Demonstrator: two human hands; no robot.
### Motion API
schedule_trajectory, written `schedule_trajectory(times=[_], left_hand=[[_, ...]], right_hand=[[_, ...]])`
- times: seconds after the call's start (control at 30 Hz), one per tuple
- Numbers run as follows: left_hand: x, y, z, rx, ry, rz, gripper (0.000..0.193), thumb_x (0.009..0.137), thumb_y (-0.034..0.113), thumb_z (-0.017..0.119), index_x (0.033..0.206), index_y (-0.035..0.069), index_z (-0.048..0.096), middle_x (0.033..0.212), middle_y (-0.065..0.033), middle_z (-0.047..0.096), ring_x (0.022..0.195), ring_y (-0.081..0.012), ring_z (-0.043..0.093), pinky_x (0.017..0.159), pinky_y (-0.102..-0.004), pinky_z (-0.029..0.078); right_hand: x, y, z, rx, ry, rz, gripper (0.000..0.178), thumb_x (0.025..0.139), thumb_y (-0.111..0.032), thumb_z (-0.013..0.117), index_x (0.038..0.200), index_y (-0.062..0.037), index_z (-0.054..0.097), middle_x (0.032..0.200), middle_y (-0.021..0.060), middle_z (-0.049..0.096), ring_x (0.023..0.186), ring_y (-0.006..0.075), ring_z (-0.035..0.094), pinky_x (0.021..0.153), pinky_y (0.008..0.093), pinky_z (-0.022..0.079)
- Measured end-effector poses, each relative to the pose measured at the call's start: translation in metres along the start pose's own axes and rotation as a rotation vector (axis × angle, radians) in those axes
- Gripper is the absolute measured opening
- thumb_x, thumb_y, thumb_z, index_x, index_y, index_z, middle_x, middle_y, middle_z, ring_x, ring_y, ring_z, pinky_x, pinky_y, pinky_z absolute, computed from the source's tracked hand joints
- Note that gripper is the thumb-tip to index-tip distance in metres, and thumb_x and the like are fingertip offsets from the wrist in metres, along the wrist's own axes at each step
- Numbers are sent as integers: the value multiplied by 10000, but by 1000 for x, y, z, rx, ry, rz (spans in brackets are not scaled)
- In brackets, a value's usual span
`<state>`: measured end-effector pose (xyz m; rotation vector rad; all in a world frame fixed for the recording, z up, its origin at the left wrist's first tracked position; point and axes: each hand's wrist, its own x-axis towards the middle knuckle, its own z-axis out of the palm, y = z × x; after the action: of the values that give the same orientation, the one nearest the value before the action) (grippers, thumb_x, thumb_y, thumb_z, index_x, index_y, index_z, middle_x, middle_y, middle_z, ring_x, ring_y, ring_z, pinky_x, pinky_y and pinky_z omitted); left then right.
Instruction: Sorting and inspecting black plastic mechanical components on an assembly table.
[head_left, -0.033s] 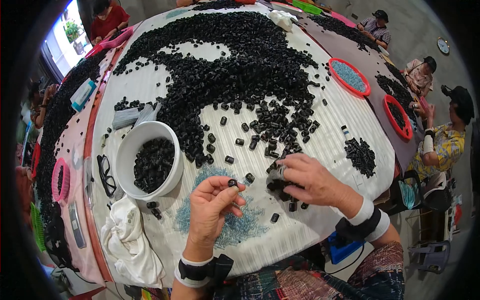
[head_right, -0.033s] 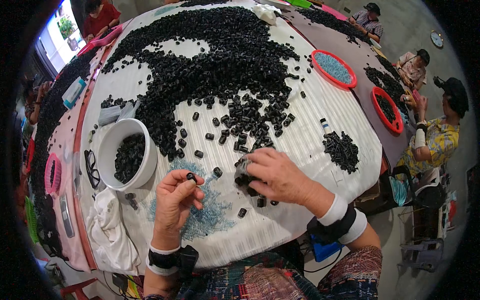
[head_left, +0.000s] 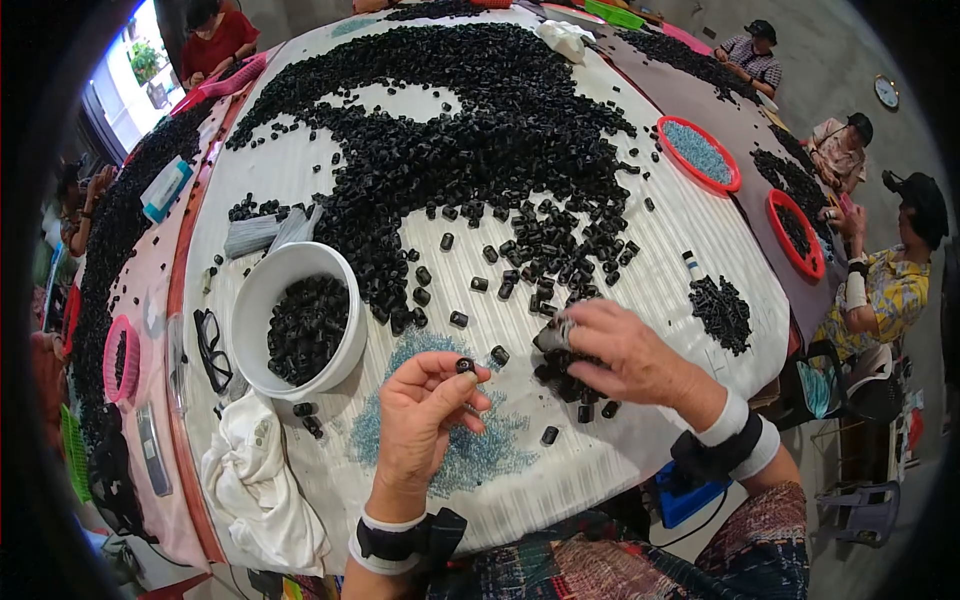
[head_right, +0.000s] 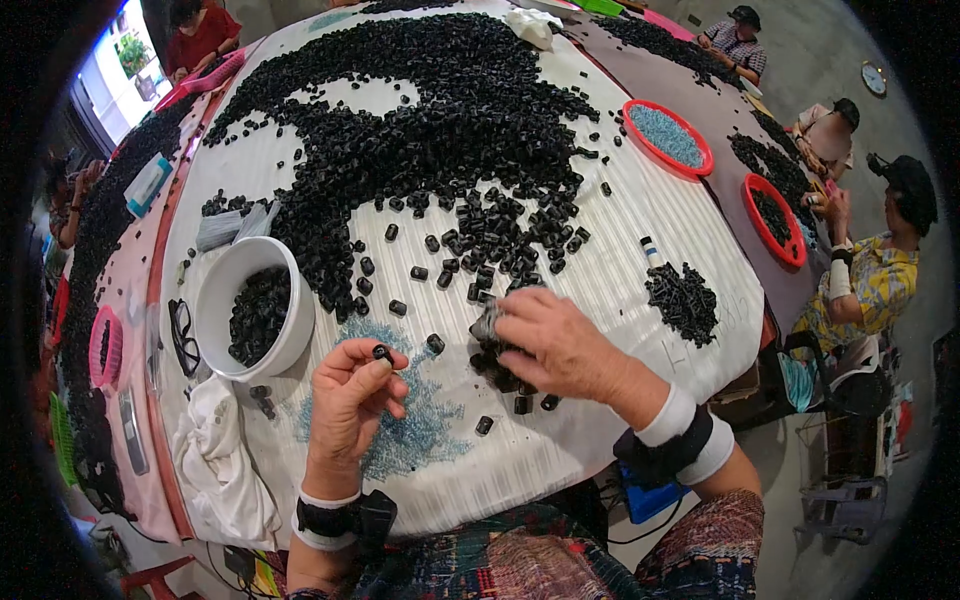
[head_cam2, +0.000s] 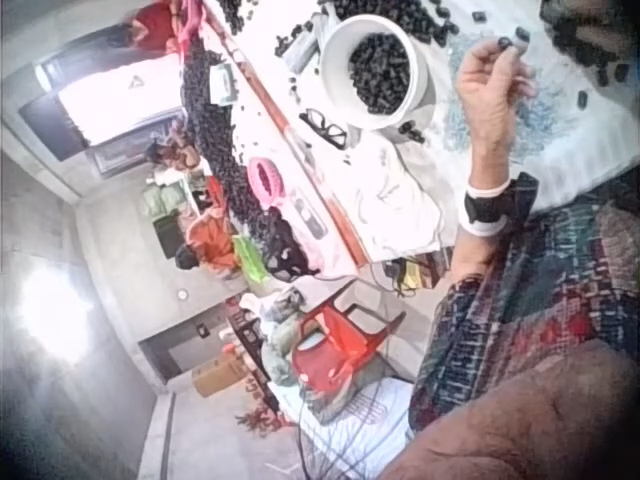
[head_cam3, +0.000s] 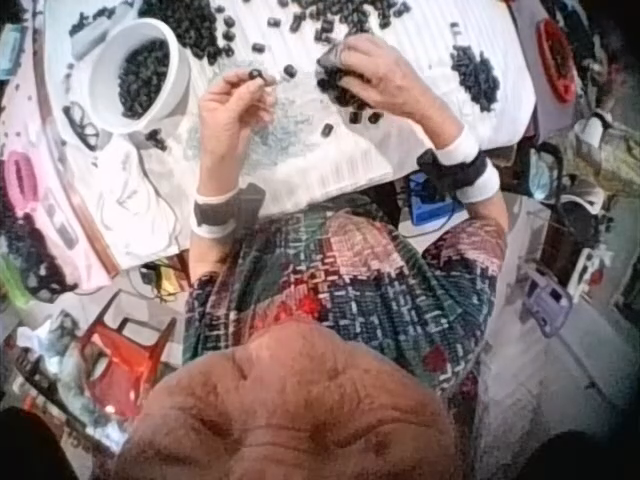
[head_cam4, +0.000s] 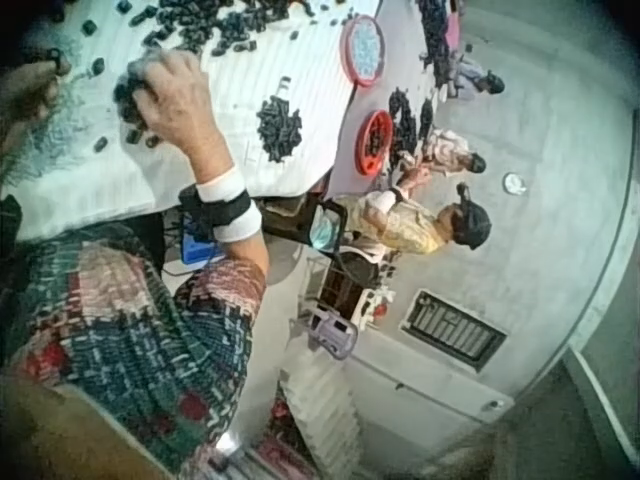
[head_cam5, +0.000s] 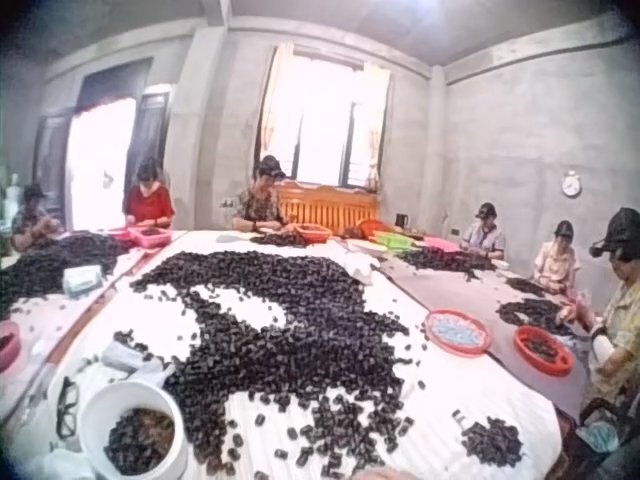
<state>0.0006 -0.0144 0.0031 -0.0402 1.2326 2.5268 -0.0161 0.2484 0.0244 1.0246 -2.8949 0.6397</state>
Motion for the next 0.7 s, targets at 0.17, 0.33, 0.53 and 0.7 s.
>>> schedule_trajectory(times=[0.17,0.33,0.53,0.7], left_hand=[[0,0,-2,6,9,12,116,855,16,599,966,-15,590,892,-169,659,685,-180,674,493,-258,573],[0,-2,-3,3,1,19,111,853,15,601,960,-14,594,895,-171,660,681,-179,674,494,-256,575],[-1,-1,-2,3,21,4,106,851,14,605,953,-14,593,895,-163,657,679,-173,672,492,-252,573],[-1,0,-2,-22,30,-8,131,845,-9,612,973,-15,585,893,-164,670,682,-180,671,496,-254,553]], right_hand=[[47,32,1,-207,238,85,340,816,-260,632,1068,-48,549,1224,161,514,1125,346,474,902,444,433],[68,43,12,-185,38,182,396,857,-358,565,1139,-84,512,1297,159,459,1221,371,401,915,502,424],[5,-6,11,-281,-58,55,386,856,-369,574,1128,-100,520,1336,140,442,1258,353,361,967,487,358],[-17,-20,-8,-90,-147,70,372,832,-306,622,1098,-67,521,1315,142,459,1244,332,408,968,472,377]])
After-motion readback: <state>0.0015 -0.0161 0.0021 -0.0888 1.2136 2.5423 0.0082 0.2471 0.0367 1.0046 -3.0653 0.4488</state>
